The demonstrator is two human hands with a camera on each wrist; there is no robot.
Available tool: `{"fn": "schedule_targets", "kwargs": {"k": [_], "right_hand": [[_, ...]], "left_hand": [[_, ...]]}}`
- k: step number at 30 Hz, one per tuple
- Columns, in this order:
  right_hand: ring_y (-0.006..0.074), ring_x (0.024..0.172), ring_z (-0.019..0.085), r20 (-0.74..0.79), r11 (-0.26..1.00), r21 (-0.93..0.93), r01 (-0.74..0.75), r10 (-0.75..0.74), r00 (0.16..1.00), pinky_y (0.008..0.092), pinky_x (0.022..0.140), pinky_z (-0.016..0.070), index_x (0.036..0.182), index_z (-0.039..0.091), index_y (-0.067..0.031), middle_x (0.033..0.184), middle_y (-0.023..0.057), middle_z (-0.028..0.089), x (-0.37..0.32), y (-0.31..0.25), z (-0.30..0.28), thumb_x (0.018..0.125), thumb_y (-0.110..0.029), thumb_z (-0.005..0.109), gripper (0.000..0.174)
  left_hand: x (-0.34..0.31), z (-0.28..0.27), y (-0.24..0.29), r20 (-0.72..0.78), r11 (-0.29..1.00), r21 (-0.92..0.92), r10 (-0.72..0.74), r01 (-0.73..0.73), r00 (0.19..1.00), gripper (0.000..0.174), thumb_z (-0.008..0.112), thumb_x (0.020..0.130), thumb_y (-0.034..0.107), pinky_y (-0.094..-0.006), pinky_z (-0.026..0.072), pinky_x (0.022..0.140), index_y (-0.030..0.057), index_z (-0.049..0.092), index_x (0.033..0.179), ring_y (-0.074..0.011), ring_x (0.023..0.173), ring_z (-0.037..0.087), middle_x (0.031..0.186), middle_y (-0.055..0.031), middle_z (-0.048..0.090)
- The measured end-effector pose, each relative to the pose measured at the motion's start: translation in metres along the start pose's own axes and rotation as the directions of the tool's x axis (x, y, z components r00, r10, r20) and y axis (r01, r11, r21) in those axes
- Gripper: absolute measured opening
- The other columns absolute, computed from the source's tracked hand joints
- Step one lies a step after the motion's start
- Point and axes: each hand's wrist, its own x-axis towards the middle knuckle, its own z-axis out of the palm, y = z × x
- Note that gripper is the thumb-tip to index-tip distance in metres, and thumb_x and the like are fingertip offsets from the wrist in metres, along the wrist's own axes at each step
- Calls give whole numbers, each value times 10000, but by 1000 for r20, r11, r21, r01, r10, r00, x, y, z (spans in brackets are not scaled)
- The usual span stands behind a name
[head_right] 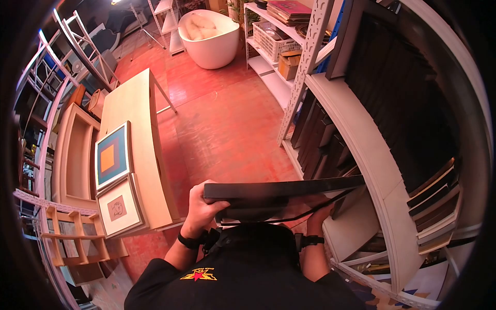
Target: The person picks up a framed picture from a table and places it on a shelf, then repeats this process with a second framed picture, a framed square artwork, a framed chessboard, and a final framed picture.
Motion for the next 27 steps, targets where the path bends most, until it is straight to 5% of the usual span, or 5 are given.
{"fn": "schedule_targets", "kwargs": {"k": [5, 11, 21, 24, 27], "right_hand": [[234, 1080, 518, 195, 999, -33, -18, 24, 981, 350, 981, 370, 1144, 523, -46, 1134, 87, 573, 6, 13, -11, 999, -453, 219, 529], [239, 1101, 507, -78, 998, -8, -67, 67, 995, 355, 1000, 350, 1149, 528, -52, 1159, 94, 567, -16, -10, 35, 1000, -446, 221, 521], [234, 1116, 499, 125, 997, 38, -68, 62, 990, 357, 1005, 342, 1193, 497, -58, 1178, 96, 553, 24, 25, -8, 997, -439, 252, 493], [233, 1054, 529, 2, 997, 26, -76, 76, 997, 360, 970, 370, 1119, 534, -64, 1105, 91, 584, 15, 7, 23, 993, -451, 264, 488], [300, 720, 629, -137, 1000, -19, -4, 1, 991, 385, 740, 510, 730, 610, -10, 715, 158, 653, 7, -6, 48, 979, -440, 189, 651]], "left_hand": [[2, -6, -3, 18, 999, 24, -29, 28, 999, 247, 786, 656, 39, -213, 439, 577, 7, 632, 847, -49, 600, 542, 628, 0, 588], [7, -5, -6, 15, 1000, 8, -29, 29, 999, 244, 785, 658, 43, -214, 436, 572, 9, 633, 846, -50, 592, 537, 621, 1, 582], [16, -2, -7, 27, 997, 79, -9, 6, 1000, 254, 799, 656, 64, -216, 434, 563, 14, 636, 844, -49, 585, 541, 616, -2, 586], [18, -3, -6, 24, 997, 76, -28, 26, 999, 256, 799, 653, 58, -215, 438, 568, 12, 635, 844, -56, 589, 549, 626, -6, 595], [20, -2, -3, 1, 998, 57, -21, 20, 1000, 254, 795, 653, 48, -215, 440, 574, 11, 635, 846, -61, 596, 558, 639, -10, 604]]}}
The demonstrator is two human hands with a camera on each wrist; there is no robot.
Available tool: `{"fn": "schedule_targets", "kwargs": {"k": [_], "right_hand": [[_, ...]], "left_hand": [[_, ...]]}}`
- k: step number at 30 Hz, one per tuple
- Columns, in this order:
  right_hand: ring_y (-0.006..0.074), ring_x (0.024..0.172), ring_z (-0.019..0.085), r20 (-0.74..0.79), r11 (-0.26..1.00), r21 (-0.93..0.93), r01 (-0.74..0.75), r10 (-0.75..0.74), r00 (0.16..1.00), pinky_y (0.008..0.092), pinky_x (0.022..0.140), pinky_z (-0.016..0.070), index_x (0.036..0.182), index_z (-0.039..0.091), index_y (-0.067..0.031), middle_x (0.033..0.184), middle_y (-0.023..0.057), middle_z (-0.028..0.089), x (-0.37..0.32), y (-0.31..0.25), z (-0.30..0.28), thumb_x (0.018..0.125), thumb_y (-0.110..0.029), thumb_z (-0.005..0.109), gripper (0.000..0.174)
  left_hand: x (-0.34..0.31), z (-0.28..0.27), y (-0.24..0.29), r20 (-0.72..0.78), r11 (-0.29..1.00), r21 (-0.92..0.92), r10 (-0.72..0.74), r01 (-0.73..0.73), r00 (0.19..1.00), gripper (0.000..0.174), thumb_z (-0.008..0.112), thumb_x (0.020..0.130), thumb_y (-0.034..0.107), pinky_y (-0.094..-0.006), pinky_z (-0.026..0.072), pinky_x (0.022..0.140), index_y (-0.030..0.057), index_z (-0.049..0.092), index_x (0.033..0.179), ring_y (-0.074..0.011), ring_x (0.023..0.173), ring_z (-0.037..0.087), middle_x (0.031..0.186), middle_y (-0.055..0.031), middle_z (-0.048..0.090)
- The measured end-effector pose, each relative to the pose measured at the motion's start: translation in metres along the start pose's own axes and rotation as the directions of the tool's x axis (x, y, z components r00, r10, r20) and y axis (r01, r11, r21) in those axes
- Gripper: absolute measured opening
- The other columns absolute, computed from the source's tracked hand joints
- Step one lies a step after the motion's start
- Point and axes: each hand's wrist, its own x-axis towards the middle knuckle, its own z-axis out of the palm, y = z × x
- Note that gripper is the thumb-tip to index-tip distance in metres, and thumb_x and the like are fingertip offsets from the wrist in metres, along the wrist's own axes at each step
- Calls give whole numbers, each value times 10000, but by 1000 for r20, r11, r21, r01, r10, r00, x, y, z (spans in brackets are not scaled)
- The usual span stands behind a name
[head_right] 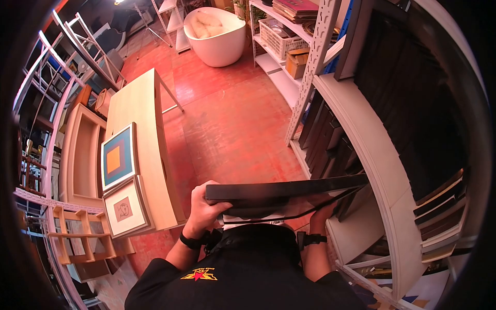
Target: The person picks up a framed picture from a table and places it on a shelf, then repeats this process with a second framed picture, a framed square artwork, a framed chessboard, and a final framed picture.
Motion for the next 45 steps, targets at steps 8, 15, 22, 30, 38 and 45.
{"fn": "schedule_targets", "kwargs": {"k": [8, 15, 22, 30, 38, 45], "right_hand": [[227, 965, 570, 122, 994, 37, -106, 100, 987, 351, 922, 405, 1055, 578, -77, 988, 77, 630, 15, 16, -11, 992, -483, 265, 516], [281, 821, 624, 143, 998, -56, -39, 46, 989, 388, 814, 490, 913, 605, -49, 834, 127, 663, 16, 16, -5, 986, -487, 186, 611], [240, 870, 599, 184, 996, -56, -75, 84, 979, 351, 865, 438, 948, 605, -56, 872, 96, 654, 8, 3, 8, 991, -475, 212, 576], [246, 861, 601, 214, 994, -81, -71, 87, 973, 347, 876, 431, 887, 614, -46, 849, 98, 660, 2, -4, 19, 993, -470, 156, 632], [242, 923, 570, 133, 992, -94, -80, 93, 987, 347, 918, 383, 887, 612, -44, 882, 93, 652, -2, -9, 24, 993, -460, 160, 623], [228, 1021, 543, 157, 993, -57, -107, 115, 981, 345, 949, 377, 1053, 585, -46, 1049, 91, 618, 13, 7, 0, 996, -473, 230, 558]], "left_hand": [[3, -4, -4, -11, 1000, 8, -15, 16, 1000, 249, 786, 654, 39, -216, 444, 582, 8, 635, 849, -59, 605, 564, 645, -13, 611], [4, -4, -4, -27, 999, -1, -36, 36, 999, 247, 787, 654, 39, -215, 447, 585, 8, 636, 847, -58, 608, 565, 653, -19, 624], [4, -6, -4, -41, 999, 23, -32, 33, 999, 245, 788, 659, 44, -221, 453, 590, 7, 633, 844, -67, 614, 575, 653, -20, 624], [5, -7, -8, -56, 999, -22, -44, 43, 997, 247, 789, 660, 53, -221, 451, 588, 9, 633, 846, -67, 605, 566, 642, -16, 610], [5, -5, -12, -58, 998, -45, -52, 49, 997, 248, 787, 662, 57, -228, 456, 592, 8, 633, 851, -70, 606, 566, 642, -17, 608], [4, -5, -10, -48, 998, 15, -54, 54, 997, 248, 787, 662, 62, -232, 457, 596, 9, 633, 849, -73, 607, 567, 643, -16, 606]]}}
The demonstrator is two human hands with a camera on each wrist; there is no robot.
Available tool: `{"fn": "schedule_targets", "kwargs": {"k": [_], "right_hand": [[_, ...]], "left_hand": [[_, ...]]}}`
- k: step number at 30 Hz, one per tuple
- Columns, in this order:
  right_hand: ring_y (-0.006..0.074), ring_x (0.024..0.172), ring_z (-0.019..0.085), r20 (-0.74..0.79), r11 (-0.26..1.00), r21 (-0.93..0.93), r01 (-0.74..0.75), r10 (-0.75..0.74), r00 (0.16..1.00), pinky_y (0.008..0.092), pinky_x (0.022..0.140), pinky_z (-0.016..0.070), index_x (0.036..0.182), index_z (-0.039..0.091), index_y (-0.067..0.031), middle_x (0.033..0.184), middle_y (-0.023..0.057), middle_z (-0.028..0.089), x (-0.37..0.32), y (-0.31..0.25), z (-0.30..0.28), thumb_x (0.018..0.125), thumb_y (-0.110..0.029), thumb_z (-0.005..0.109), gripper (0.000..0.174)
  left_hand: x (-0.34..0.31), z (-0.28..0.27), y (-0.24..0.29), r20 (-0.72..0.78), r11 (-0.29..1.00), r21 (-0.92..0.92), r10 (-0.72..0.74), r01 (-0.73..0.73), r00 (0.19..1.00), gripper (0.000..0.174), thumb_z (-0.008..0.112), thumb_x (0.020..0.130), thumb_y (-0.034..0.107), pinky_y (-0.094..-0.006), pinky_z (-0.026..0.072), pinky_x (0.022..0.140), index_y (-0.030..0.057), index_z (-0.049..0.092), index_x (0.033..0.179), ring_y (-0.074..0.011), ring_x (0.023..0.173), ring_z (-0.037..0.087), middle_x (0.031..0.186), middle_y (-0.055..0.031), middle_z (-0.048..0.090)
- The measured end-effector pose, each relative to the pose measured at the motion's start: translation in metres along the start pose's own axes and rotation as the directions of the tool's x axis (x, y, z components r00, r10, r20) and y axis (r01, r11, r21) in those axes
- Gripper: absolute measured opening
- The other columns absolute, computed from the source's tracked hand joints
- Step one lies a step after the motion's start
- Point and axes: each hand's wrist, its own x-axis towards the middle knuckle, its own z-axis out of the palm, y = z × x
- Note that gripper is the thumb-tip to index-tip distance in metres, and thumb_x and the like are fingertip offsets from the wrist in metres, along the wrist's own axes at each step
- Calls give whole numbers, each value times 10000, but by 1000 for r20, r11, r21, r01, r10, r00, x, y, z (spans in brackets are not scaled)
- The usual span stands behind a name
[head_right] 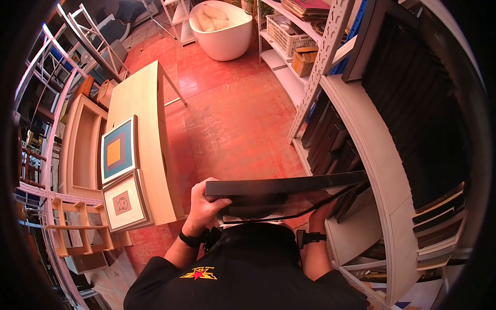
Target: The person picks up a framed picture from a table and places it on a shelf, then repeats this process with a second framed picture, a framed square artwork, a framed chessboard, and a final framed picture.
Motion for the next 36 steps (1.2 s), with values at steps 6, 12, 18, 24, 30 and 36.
{"fn": "schedule_targets", "kwargs": {"k": [6, 12, 18, 24, 30, 36], "right_hand": [[235, 1043, 534, 75, 999, -18, 26, -25, 997, 352, 961, 371, 1084, 574, -49, 1084, 94, 604, 5, 10, -14, 1000, -465, 222, 551], [238, 1040, 536, 47, 1000, -8, -3, 3, 999, 354, 963, 368, 1068, 584, -49, 1080, 98, 607, -12, -5, 4, 1000, -446, 223, 541], [244, 1034, 544, -13, 1000, 7, -13, 13, 1000, 357, 960, 374, 1038, 601, -39, 1054, 102, 618, -3, 12, -12, 993, -436, 233, 543], [245, 1029, 549, 74, 1000, 20, 2, -4, 997, 359, 952, 381, 1043, 601, -41, 1068, 107, 617, 4, 20, -25, 990, -416, 242, 522], [243, 1040, 543, 93, 1000, 30, 6, -9, 996, 357, 957, 377, 1052, 599, -41, 1081, 106, 612, -1, 17, -30, 990, -425, 235, 533], [238, 1063, 531, 101, 999, 21, 50, -52, 994, 355, 964, 369, 1108, 572, -49, 1097, 98, 601, -8, 9, -32, 992, -454, 234, 541]], "left_hand": [[-3, 2, 1, -5, 1000, -23, -6, 6, 1000, 247, 786, 665, 64, -235, 464, 613, 7, 632, 850, -80, 632, 581, 665, -26, 620], [-6, 4, 4, -13, 998, -60, -17, 16, 1000, 242, 781, 669, 51, -238, 473, 631, 1, 629, 851, -84, 653, 594, 689, -37, 635], [-11, 1, 5, -2, 999, -14, -40, 40, 999, 237, 778, 669, 41, -238, 471, 638, 3, 625, 846, -87, 667, 595, 703, -37, 640], [-15, 3, 3, -16, 997, -71, -27, 26, 1000, 234, 776, 668, 40, -238, 467, 635, 4, 621, 840, -85, 660, 589, 690, -32, 632], [-18, 3, 8, 4, 1000, -13, -9, 9, 1000, 236, 778, 668, 42, -234, 463, 621, 4, 619, 838, -80, 644, 579, 678, -28, 624], [-22, 7, 5, 27, 1000, -12, -3, 3, 1000, 247, 788, 662, 52, -224, 450, 597, 8, 623, 840, -61, 609, 549, 638, -14, 595]]}}
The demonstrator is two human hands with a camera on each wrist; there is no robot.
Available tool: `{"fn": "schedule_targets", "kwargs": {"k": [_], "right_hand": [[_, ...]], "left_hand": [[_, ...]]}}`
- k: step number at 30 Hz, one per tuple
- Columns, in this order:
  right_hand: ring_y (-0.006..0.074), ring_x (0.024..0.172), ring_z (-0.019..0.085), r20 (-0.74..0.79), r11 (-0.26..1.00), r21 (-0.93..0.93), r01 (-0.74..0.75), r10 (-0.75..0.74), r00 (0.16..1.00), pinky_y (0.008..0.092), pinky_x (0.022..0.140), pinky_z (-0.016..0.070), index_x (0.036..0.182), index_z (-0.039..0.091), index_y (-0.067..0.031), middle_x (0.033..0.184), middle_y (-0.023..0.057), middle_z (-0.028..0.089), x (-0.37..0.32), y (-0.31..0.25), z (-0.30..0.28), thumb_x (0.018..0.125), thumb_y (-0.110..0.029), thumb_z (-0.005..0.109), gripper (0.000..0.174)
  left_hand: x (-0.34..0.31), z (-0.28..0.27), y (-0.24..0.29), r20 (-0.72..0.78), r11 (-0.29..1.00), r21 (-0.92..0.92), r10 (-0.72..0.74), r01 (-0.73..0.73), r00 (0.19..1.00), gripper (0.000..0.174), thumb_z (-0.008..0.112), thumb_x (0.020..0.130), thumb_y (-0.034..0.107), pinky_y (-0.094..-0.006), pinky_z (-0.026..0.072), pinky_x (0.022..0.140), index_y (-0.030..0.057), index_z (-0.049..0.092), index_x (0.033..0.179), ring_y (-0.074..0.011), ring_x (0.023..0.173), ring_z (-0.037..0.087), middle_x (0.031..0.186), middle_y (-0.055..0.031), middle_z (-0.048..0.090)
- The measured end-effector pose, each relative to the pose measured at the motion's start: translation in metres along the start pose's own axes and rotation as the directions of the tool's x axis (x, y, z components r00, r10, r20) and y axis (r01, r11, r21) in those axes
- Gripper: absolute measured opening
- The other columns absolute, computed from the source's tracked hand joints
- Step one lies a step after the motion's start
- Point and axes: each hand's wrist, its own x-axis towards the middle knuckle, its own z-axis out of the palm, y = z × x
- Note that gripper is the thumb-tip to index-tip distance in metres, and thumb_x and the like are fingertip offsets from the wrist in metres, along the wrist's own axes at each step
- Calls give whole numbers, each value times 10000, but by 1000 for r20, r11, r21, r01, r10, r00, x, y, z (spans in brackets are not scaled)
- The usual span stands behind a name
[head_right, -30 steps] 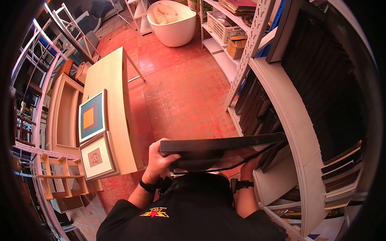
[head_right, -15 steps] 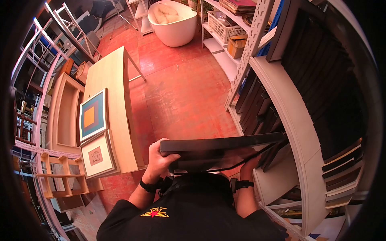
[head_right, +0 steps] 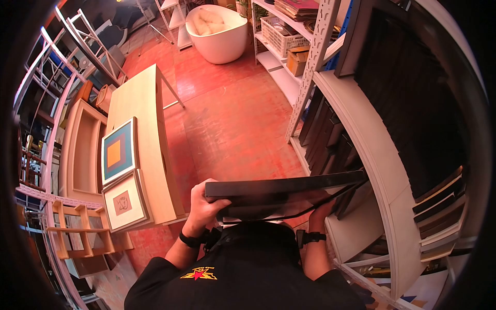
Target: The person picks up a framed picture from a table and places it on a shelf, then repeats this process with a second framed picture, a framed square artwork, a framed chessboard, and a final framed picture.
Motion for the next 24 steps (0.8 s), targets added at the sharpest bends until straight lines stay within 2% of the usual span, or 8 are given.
{"fn": "schedule_targets", "kwargs": {"k": [6, 9, 11, 18, 20, 21, 23, 24], "right_hand": [[202, 1035, 538, -198, 999, 11, 44, -41, 979, 350, 922, 408, 1189, 522, -109, 1086, 68, 584, -23, -54, 49, 985, -510, 274, 515], [172, 965, 543, -247, 984, 158, 81, -40, 968, 344, 876, 433, 1204, 492, -148, 1021, 38, 559, -21, -60, 46, 974, -532, 307, 485], [198, 1014, 562, -195, 969, 244, 49, 0, 981, 361, 853, 484, 1390, 346, -180, 1160, 33, 536, -17, -62, 34, 965, -493, 357, 528], [192, 990, 576, -204, 970, 231, 78, -30, 979, 345, 854, 499, 1362, 405, -181, 1219, 39, 530, -8, -63, 0, 963, -443, 358, 480], [137, 982, 524, -277, 966, 211, 147, -85, 957, 306, 886, 432, 1275, 441, -179, 1081, -16, 509, -9, -67, 4, 969, -492, 348, 448], [137, 982, 524, -282, 968, 207, 139, -76, 956, 306, 886, 432, 1275, 441, -179, 1081, -16, 509, -9, -71, 3, 969, -492, 348, 448], [157, 892, 599, -274, 962, 223, 159, -95, 957, 330, 789, 519, 1252, 492, -175, 1032, 5, 576, -7, -78, -4, 975, -433, 334, 410], [134, 945, 535, -212, 957, 251, 144, -91, 973, 307, 870, 439, 1221, 473, -147, 1020, -11, 527, 1, -70, -23, 986, -418, 348, 381]], "left_hand": [[-5, 19, 11, 108, 995, 98, 22, -33, 994, 261, 800, 675, 83, -244, 480, 586, 11, 635, 864, -97, 636, 630, 710, -67, 668], [-6, 30, 8, 180, 976, 174, 95, -127, 979, 274, 806, 679, 100, -256, 488, 584, 8, 634, 870, -133, 634, 651, 733, -100, 675], [-8, 36, 4, 199, 973, 165, 129, -163, 972, 292, 813, 676, 112, -257, 487, 580, 5, 630, 876, -159, 619, 650, 719, -114, 659], [-15, 46, 3, 258, 950, 235, 142, -204, 956, 297, 811, 675, 110, -264, 487, 587, 5, 623, 879, -175, 627, 650, 709, -113, 647], [-21, 48, -3, 233, 957, 233, 119, -174, 965, 290, 807, 677, 96, -262, 484, 585, 3, 609, 866, -163, 629, 646, 703, -111, 643], [-25, 50, -7, 234, 958, 235, 108, -163, 966, 290, 807, 677, 96, -262, 484, 585, 3, 609, 866, -163, 629, 646, 703, -111, 643], [-34, 54, -17, 195, 965, 238, 64, -110, 979, 281, 803, 681, 86, -255, 483, 590, 3, 595, 850, -152, 636, 647, 701, -113, 642], [-39, 56, -19, 188, 958, 273, 33, -85, 982, 281, 801, 681, 79, -248, 483, 598, 2, 583, 840, -139, 651, 649, 710, -104, 653]]}}
